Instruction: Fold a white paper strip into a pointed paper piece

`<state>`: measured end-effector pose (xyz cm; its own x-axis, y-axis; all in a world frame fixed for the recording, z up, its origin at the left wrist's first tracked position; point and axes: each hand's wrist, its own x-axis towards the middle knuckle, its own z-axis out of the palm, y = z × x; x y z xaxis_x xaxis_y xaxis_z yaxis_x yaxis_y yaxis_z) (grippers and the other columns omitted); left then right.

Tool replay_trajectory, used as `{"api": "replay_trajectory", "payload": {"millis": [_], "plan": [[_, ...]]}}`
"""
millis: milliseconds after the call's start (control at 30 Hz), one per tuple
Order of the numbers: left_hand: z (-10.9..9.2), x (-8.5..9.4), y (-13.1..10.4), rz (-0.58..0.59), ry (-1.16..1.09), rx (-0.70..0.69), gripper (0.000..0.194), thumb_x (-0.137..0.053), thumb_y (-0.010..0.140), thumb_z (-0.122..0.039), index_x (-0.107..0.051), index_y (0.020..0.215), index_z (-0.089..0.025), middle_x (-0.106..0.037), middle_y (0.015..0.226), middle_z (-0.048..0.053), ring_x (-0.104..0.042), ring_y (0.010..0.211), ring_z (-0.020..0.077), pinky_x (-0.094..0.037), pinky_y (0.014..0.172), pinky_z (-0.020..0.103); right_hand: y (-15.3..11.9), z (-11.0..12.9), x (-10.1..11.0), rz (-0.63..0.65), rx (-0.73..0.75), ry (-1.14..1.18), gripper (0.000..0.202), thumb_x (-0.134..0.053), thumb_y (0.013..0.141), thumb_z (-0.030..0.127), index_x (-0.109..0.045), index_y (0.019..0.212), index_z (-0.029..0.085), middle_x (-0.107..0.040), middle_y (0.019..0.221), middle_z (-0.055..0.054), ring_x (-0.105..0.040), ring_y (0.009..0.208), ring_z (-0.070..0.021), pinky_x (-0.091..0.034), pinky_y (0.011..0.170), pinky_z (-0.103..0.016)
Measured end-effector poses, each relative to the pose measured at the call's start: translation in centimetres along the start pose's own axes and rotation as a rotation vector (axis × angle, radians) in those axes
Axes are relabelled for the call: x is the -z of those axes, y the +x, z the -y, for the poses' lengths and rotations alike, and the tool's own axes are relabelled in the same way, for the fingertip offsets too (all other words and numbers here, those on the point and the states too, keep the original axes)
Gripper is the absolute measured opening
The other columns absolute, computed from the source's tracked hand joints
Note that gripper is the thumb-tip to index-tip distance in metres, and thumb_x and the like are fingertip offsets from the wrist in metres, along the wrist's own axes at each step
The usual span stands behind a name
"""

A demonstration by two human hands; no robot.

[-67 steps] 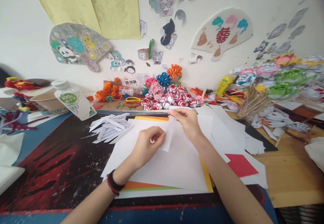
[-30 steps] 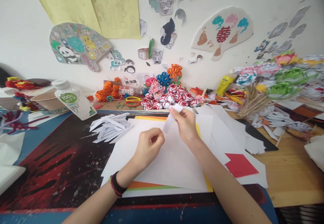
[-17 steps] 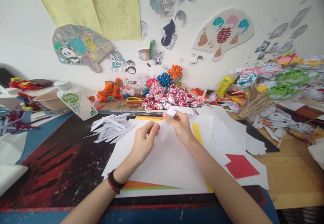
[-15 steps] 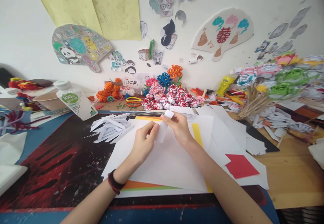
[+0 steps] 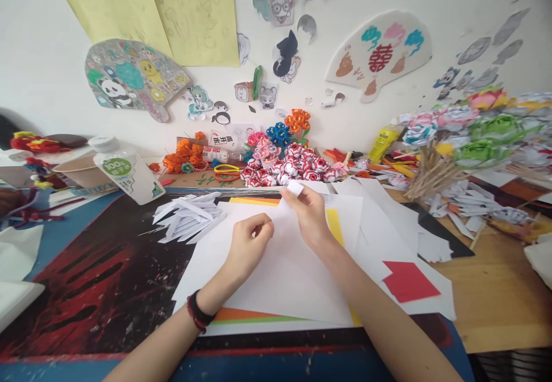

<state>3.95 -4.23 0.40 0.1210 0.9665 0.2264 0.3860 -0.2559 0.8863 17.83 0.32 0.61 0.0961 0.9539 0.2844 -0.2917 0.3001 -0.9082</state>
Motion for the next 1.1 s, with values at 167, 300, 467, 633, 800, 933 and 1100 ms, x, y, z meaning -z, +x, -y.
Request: {"api": "replay_trajectory", "payload": {"millis": [167,300,467,633,800,933,1100], "plan": [[-0.4,0.3,-0.1,0.008,0.017,0.003,0.02,-0.042,0.074,-0.016,-0.049,0.055,-0.017,-0.049,0.057,-0.003,-0.045,0.058,0.0117,-0.033,0.057,0.023,1.4,0.5,1.6,-0.143,0.048,0.089,0.024,-0.075,0.071,0.035,-0.066,0.08,0.015,-0.061,0.077,-0.002,-0.054,0.071,-0.014,-0.043,0.067,-0.027],[-0.5,0.8,0.1,-0.087,0.037,-0.026,0.024,-0.043,0.086,-0.027,-0.058,0.069,-0.018,-0.057,0.066,-0.001,-0.051,0.066,0.0142,-0.037,0.063,0.024,1.4,0.5,1.8,-0.111,0.008,0.049,0.024,-0.076,0.069,0.035,-0.067,0.08,0.015,-0.064,0.079,-0.002,-0.057,0.072,-0.0152,-0.045,0.069,-0.028],[-0.1,0.9,0.4,0.02,0.006,-0.06,0.029,-0.045,0.09,-0.04,-0.06,0.08,-0.017,-0.061,0.074,0.002,-0.052,0.068,0.0148,-0.039,0.064,0.025,0.3,0.2,0.5,0.036,-0.085,-0.021,0.026,-0.078,0.066,0.037,-0.066,0.075,0.016,-0.06,0.068,0.0,-0.051,0.062,-0.013,-0.041,0.058,-0.025],[-0.1,1.0,0.6,0.05,-0.212,0.018,0.035,-0.049,0.088,-0.043,-0.055,0.067,-0.016,-0.05,0.063,-0.002,-0.044,0.059,0.0109,-0.035,0.056,0.023,0.0,0.7,0.5,0.345,-0.222,0.043,0.034,-0.067,0.077,0.047,-0.072,0.092,0.016,-0.064,0.078,-0.003,-0.057,0.073,-0.0155,-0.046,0.072,-0.029],[-0.2,1.7,0.9,0.147,-0.233,0.056,0.037,-0.046,0.09,-0.043,-0.057,0.068,-0.016,-0.05,0.06,-0.002,-0.044,0.058,0.0107,-0.034,0.055,0.023,0.3,0.8,1.2,0.485,-0.241,0.009,0.037,-0.069,0.077,0.046,-0.073,0.1,0.017,-0.067,0.081,-0.004,-0.059,0.076,-0.0158,-0.045,0.079,-0.032],[0.0,2.1,1.1,0.098,-0.022,-0.07,0.027,-0.055,0.086,-0.043,-0.064,0.089,-0.017,-0.066,0.084,0.003,-0.053,0.068,0.013,-0.039,0.06,0.023,0.3,0.9,1.2,0.389,-0.19,-0.055,0.034,-0.075,0.071,0.043,-0.075,0.093,0.017,-0.068,0.081,-0.004,-0.058,0.073,-0.015,-0.045,0.073,-0.029],[0.3,2.3,1.1,0.09,0.072,-0.118,0.024,-0.06,0.084,-0.04,-0.064,0.096,-0.019,-0.069,0.084,0.002,-0.058,0.07,0.0138,-0.041,0.061,0.024,0.3,1.0,1.1,0.358,-0.184,-0.087,0.032,-0.077,0.068,0.041,-0.075,0.09,0.017,-0.069,0.082,-0.004,-0.059,0.07,-0.0144,-0.047,0.07,-0.028]]}}
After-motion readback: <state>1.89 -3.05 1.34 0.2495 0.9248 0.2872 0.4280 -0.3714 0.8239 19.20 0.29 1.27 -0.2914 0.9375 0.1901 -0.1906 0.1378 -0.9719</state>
